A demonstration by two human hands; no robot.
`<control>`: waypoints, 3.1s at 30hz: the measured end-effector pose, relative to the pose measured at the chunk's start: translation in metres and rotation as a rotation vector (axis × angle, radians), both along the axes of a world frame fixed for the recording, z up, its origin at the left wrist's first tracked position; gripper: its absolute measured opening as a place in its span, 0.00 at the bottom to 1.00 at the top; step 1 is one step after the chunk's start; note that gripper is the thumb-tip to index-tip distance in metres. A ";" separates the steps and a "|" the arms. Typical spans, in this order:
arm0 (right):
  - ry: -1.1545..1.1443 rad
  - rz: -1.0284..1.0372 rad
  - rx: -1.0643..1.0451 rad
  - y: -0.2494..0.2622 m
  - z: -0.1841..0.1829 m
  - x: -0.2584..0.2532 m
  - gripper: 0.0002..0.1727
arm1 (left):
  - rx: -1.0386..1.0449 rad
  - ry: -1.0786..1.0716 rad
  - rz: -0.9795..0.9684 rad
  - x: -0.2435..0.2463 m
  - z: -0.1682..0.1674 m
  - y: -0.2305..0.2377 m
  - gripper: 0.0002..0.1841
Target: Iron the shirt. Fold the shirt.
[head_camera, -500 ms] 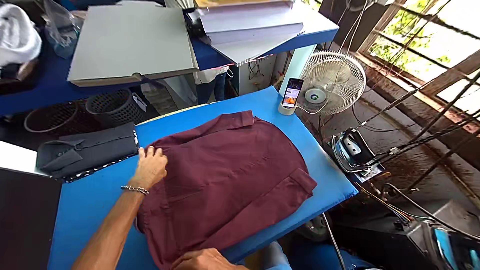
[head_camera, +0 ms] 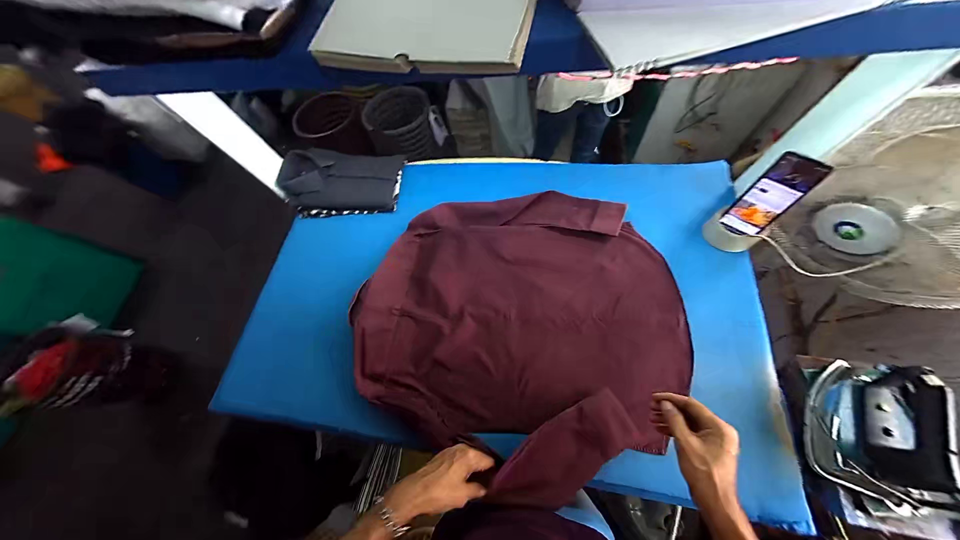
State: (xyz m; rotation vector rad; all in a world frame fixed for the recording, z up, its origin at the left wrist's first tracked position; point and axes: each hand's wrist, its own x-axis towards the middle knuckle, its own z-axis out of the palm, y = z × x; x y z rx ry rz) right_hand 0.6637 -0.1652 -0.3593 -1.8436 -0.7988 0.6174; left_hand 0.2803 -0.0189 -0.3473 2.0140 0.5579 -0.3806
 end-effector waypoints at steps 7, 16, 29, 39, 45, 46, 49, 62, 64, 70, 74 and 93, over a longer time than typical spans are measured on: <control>-0.329 0.020 -0.536 -0.032 -0.031 0.024 0.29 | -0.020 1.130 -0.085 -0.130 0.001 -0.084 0.15; -0.113 -0.038 -0.742 -0.045 -0.035 0.000 0.21 | 0.639 0.495 0.605 -0.014 -0.030 -0.021 0.24; 0.008 -0.030 -0.709 -0.077 -0.044 0.009 0.18 | 0.510 0.466 0.437 -0.028 -0.033 -0.014 0.13; -0.498 0.140 -0.460 0.027 -0.002 -0.030 0.24 | 0.512 0.269 1.432 -0.111 -0.051 0.095 0.40; -0.664 0.727 -0.153 0.114 -0.062 -0.170 0.39 | 0.693 0.408 1.276 -0.118 -0.050 0.090 0.32; -0.722 0.802 -0.118 0.117 -0.074 -0.174 0.41 | 0.700 0.441 1.258 -0.118 -0.053 0.088 0.32; -0.864 0.700 -0.239 0.105 -0.079 -0.115 0.42 | 0.775 0.491 1.247 -0.110 -0.054 0.093 0.23; -0.709 0.367 -0.314 0.074 -0.066 -0.034 0.43 | 0.761 -0.286 0.112 0.147 -0.098 0.033 0.29; -0.766 0.551 -0.253 0.075 -0.080 -0.040 0.43 | 0.696 -0.335 0.027 0.165 -0.100 0.043 0.28; -0.890 0.136 -0.515 0.038 -0.086 0.122 0.47 | 0.686 -0.308 0.054 0.173 -0.087 0.098 0.27; -0.640 -0.124 -0.545 0.086 -0.057 0.172 0.39 | 0.472 -0.320 0.271 0.200 -0.053 0.146 0.22; -0.434 0.406 -0.389 0.366 -0.065 0.239 0.18 | 0.451 -0.108 0.912 0.300 -0.004 0.513 0.22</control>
